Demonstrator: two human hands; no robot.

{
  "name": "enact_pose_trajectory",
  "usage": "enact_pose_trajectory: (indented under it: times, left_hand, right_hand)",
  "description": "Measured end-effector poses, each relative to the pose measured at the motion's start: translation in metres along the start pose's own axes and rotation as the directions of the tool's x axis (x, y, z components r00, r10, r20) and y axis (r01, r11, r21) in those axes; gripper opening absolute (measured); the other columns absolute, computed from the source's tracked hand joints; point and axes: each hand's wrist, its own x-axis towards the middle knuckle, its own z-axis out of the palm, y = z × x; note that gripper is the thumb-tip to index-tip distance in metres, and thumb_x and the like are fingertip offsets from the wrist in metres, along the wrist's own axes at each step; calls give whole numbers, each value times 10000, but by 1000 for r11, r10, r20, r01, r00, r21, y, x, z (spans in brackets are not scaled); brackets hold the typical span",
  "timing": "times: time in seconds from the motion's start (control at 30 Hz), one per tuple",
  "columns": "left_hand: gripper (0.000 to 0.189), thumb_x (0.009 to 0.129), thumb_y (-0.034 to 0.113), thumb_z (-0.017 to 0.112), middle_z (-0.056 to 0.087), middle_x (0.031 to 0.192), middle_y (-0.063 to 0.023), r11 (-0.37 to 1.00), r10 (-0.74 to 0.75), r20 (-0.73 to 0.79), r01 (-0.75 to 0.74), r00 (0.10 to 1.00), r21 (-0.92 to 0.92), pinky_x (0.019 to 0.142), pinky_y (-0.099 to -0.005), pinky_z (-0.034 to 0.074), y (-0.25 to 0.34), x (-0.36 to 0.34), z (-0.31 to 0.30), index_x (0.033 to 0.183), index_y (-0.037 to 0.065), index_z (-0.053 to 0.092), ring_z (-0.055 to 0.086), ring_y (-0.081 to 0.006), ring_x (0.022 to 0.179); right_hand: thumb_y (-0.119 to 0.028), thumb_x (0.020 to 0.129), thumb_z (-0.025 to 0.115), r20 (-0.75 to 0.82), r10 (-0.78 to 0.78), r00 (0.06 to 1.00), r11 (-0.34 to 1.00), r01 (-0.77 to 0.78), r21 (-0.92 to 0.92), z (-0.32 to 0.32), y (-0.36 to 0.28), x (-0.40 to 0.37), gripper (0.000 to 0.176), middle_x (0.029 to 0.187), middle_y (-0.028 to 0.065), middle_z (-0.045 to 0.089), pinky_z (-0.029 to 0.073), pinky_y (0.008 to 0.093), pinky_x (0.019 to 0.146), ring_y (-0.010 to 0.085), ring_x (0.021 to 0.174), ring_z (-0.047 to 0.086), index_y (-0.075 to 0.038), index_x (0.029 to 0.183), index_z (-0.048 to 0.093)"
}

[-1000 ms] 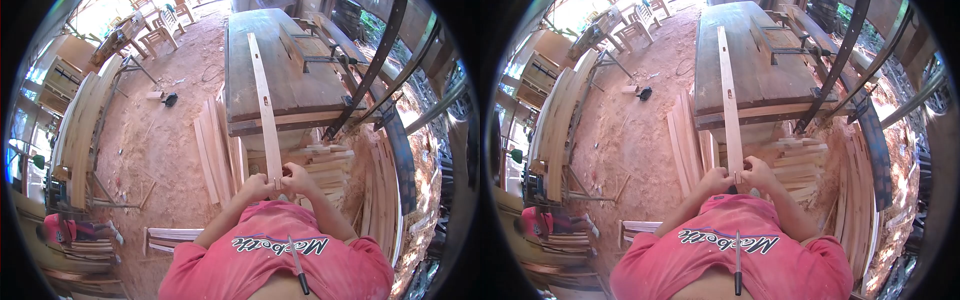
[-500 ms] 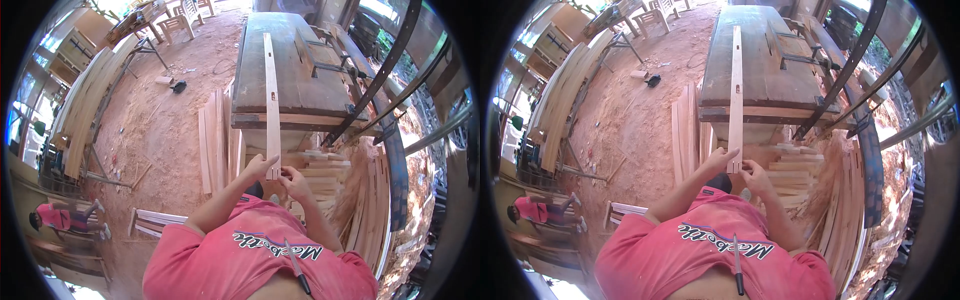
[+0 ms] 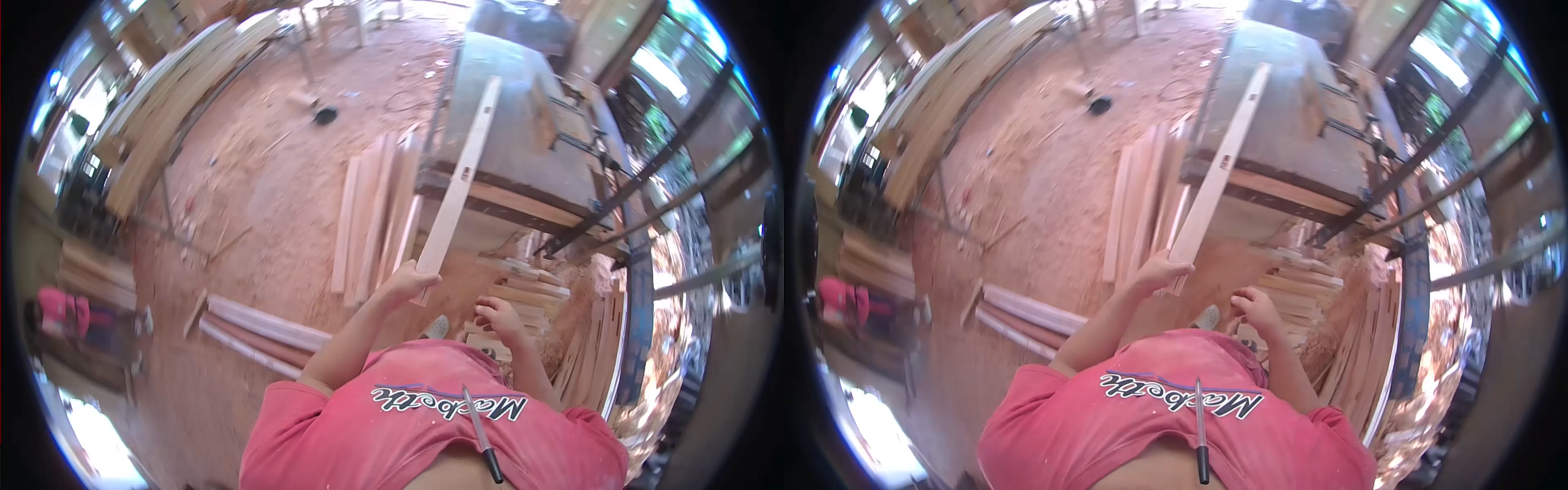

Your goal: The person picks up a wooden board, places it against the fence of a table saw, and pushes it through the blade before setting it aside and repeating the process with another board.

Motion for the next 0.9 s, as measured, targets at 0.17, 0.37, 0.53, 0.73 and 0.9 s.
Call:
enact_pose_trajectory:
  times: [0.17, 0.37, 0.53, 0.73, 0.9]
  left_hand:
    - [822, 689, 470, 832, 666, 1130, -204, 959, 47, -39, -34, 998, 281, 881, -379, 513, -59, -118, -53, 1239, -80, 568, 648, -302, 1030]
    - [816, 602, 459, 808, 665, 1147, -257, 967, -97, -46, 105, 994, 231, 912, -395, 509, -143, -257, -81, 1180, -80, 606, 647, -340, 1080]
    - [628, 547, 331, 850, 708, 1021, -175, 938, -323, -127, 336, 938, 92, 800, -379, 539, -255, -363, -68, 1045, -12, 680, 679, -280, 927]
    - [645, 469, 178, 884, 721, 1016, -152, 779, -617, -125, 581, 777, -237, 788, -383, 541, -327, -458, 7, 1067, 19, 700, 689, -276, 925]
    - [660, 465, 144, 864, 728, 987, -125, 675, -728, -162, 654, 666, -341, 777, -395, 535, -299, -487, 42, 1105, 90, 711, 681, -258, 907]
  right_hand:
    - [-255, 951, 621, 195, -70, 978, 993, 87, -81, 61, -36, 19, 382, 1003, 62, 678, 511, 298, 706, 167, 814, 654, -23, 1252, 586]
    - [-335, 971, 609, 92, -81, 992, 980, 62, 191, 147, -60, 20, 469, 1135, 94, 646, 495, 376, 818, 208, 982, 626, -38, 1326, 535]
    - [-413, 955, 614, 275, 32, 961, 894, -151, 421, 176, -14, 48, 458, 1170, 101, 630, 476, 433, 899, 270, 1035, 610, -92, 1275, 547]
    - [-428, 903, 645, 234, 215, 948, 904, -284, 320, 238, 29, 24, 445, 1127, 99, 611, 467, 501, 940, 310, 1111, 566, -123, 1212, 547]
    - [-377, 899, 686, 355, 396, 847, 868, -471, 156, 266, 33, 29, 469, 1147, 110, 579, 467, 584, 981, 331, 1104, 563, -111, 1246, 516]
